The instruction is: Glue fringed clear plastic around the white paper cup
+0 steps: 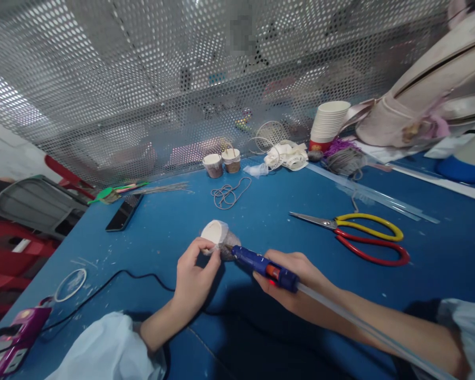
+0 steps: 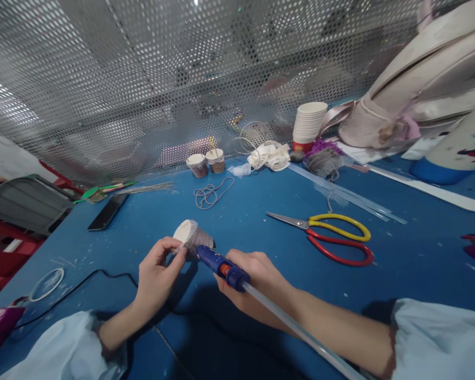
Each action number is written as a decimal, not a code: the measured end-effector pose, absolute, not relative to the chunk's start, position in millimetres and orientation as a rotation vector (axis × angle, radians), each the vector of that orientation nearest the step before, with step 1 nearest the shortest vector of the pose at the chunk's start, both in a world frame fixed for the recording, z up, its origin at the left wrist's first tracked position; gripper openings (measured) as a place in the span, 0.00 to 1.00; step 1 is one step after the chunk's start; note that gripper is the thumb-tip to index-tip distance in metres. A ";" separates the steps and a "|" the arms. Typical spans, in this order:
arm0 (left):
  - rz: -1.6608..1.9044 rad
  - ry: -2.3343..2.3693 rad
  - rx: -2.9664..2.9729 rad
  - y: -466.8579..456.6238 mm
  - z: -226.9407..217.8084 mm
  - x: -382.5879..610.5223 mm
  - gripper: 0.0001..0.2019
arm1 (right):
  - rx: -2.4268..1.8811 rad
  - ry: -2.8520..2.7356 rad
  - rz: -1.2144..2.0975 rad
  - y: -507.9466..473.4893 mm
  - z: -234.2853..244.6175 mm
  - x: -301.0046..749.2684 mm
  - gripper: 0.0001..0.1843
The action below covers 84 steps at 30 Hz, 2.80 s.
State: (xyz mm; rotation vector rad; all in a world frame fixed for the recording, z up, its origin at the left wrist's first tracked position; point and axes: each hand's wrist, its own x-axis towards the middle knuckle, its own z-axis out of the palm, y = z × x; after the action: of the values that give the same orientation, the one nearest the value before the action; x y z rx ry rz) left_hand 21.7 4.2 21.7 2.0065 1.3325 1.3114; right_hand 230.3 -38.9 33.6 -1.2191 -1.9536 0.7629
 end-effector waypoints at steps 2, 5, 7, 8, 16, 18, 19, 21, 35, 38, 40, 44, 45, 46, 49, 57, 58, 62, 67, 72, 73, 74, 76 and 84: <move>1.309 1.342 2.013 4.2 21.8 21.7 0.02 | -1.210 -1.951 0.777 -38.9 34.0 230.1 0.08; 1.315 1.355 2.029 3.6 22.7 22.4 0.00 | -1.215 -1.950 0.800 -38.9 34.9 230.5 0.08; 1.323 1.362 2.039 3.2 23.5 22.7 0.02 | -1.243 -1.962 0.802 -38.6 35.2 231.0 0.09; 1.328 1.360 2.045 3.2 23.7 22.7 0.03 | -1.256 -1.963 0.798 -38.3 35.2 231.3 0.09; 1.316 1.243 2.168 4.8 24.0 20.2 0.08 | -1.240 -1.916 0.789 -37.0 36.4 231.2 0.09; 1.316 1.200 2.202 4.8 25.5 20.5 0.09 | -1.269 -1.899 0.806 -37.4 39.6 231.7 0.09; 1.321 1.178 2.215 4.8 26.5 20.9 0.09 | -1.274 -1.882 0.822 -37.7 41.7 232.0 0.10; 1.333 1.144 2.232 4.9 28.5 21.8 0.10 | -1.271 -1.834 0.880 -38.3 46.5 232.6 0.11; 1.354 1.022 2.350 5.6 25.4 21.1 0.11 | -1.455 -1.398 1.042 -34.3 58.4 228.4 0.12; 1.343 1.029 2.393 5.9 24.9 20.5 0.09 | -1.506 -1.378 1.077 -34.2 59.2 229.4 0.12; 1.325 1.012 2.439 6.0 25.1 20.0 0.09 | -1.522 -1.351 1.103 -33.5 58.1 229.4 0.13; 1.267 0.948 2.596 6.5 24.1 17.0 0.10 | -1.493 -1.342 1.060 -32.3 51.1 228.1 0.14; 1.250 0.942 2.651 6.8 23.5 15.7 0.10 | -1.492 -1.340 1.037 -32.2 49.1 227.8 0.13; 1.227 0.941 2.711 7.2 22.7 14.1 0.10 | -1.494 -1.336 1.019 -32.3 47.3 227.7 0.13; 1.165 0.920 2.896 8.9 20.3 9.6 0.09 | -1.496 -1.342 1.009 -32.6 43.5 227.9 0.12; 1.159 0.741 3.067 10.1 21.6 12.6 0.10 | -1.427 -1.367 0.984 -33.0 43.7 228.5 0.11; 1.148 0.730 3.072 9.7 22.6 13.5 0.10 | -1.402 -1.373 0.994 -33.0 45.5 228.6 0.11; 1.094 0.696 3.134 8.7 26.2 14.4 0.09 | -1.371 -1.391 1.030 -33.5 51.2 228.9 0.11; 1.110 0.616 3.201 10.6 27.3 15.7 0.07 | -1.397 -1.430 1.031 -36.2 48.1 228.2 0.07; 1.121 0.602 3.189 12.6 27.4 18.1 0.06 | -1.387 -1.429 0.955 -35.5 39.4 221.4 0.06; 1.113 0.617 3.191 12.5 27.6 17.9 0.05 | -1.376 -1.414 0.939 -34.4 37.2 219.4 0.06; 1.102 0.624 3.197 12.3 27.7 17.4 0.05 | -1.361 -1.398 0.934 -33.3 35.1 217.6 0.06; 1.063 0.640 3.206 11.4 28.0 16.3 0.04 | -1.340 -1.366 0.919 -31.5 32.2 215.1 0.05; 0.950 0.898 2.923 5.4 32.1 22.9 0.05 | -1.174 -1.577 1.103 -32.7 37.1 221.6 0.07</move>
State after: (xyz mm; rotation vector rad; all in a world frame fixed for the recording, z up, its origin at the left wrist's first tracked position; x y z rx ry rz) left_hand 22.9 5.4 32.1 2.9231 0.8982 0.9504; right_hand 221.6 -32.7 37.1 -1.1743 -1.5773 1.1034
